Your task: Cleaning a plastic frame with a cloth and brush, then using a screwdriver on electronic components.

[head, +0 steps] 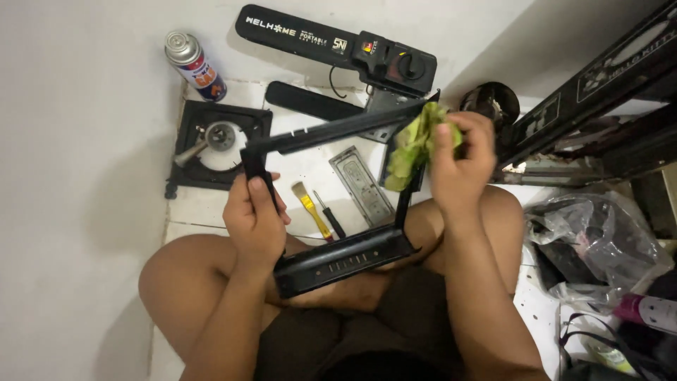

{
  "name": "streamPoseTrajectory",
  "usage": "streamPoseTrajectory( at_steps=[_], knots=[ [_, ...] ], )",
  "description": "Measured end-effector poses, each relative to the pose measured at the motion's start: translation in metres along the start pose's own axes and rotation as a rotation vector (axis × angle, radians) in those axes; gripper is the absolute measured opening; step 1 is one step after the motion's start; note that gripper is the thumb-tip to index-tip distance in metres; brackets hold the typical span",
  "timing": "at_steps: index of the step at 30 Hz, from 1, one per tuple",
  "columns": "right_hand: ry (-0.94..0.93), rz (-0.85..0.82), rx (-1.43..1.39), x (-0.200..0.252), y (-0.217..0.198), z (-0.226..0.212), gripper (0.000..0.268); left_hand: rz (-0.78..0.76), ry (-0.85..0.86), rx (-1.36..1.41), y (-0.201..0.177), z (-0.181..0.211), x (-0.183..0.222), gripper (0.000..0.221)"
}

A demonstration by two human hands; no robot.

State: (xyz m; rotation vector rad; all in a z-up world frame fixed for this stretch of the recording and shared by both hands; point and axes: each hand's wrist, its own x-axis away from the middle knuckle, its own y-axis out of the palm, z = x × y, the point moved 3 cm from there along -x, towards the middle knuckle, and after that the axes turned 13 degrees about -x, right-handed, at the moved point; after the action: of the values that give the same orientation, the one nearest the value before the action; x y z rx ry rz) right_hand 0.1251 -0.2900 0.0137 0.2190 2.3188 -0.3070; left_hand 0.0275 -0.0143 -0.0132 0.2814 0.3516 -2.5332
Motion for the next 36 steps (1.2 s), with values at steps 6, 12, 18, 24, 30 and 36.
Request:
streamPoseTrajectory(
  at_steps=[6, 12, 18, 24, 30, 36],
  knots=[
    [0.595, 0.021, -0.449, 0.007, 0.022, 0.019, 0.047, -0.034, 0.056, -0.001, 0.000, 0.003, 0.000, 0.038],
    [0.670, 0.040, -0.495, 0.021, 0.028, 0.041, 0.022, -0.024, 0.072, 0.025, 0.002, -0.003, -0.001, 0.035],
    [0.662, -0.074, -0.393, 0.056, 0.006, 0.086, 0.030, 0.004, 0.078, 0.029, 0.003, -0.001, -0.001, 0.034],
    [0.754, -0.093, -0.320, 0.079, 0.010, 0.072, 0.037, 0.024, 0.028, -0.005, 0.002, -0.005, -0.002, 0.036],
    [0.919, -0.146, -0.034, 0.107, 0.010, 0.060, 0.041, 0.049, -0.045, -0.007, 0.000, -0.013, -0.012, 0.035],
    [0.477, 0.015, 0.275, 0.098, -0.013, 0.043, 0.028, 0.061, -0.059, -0.020, -0.004, -0.011, -0.012, 0.037]
  ],
)
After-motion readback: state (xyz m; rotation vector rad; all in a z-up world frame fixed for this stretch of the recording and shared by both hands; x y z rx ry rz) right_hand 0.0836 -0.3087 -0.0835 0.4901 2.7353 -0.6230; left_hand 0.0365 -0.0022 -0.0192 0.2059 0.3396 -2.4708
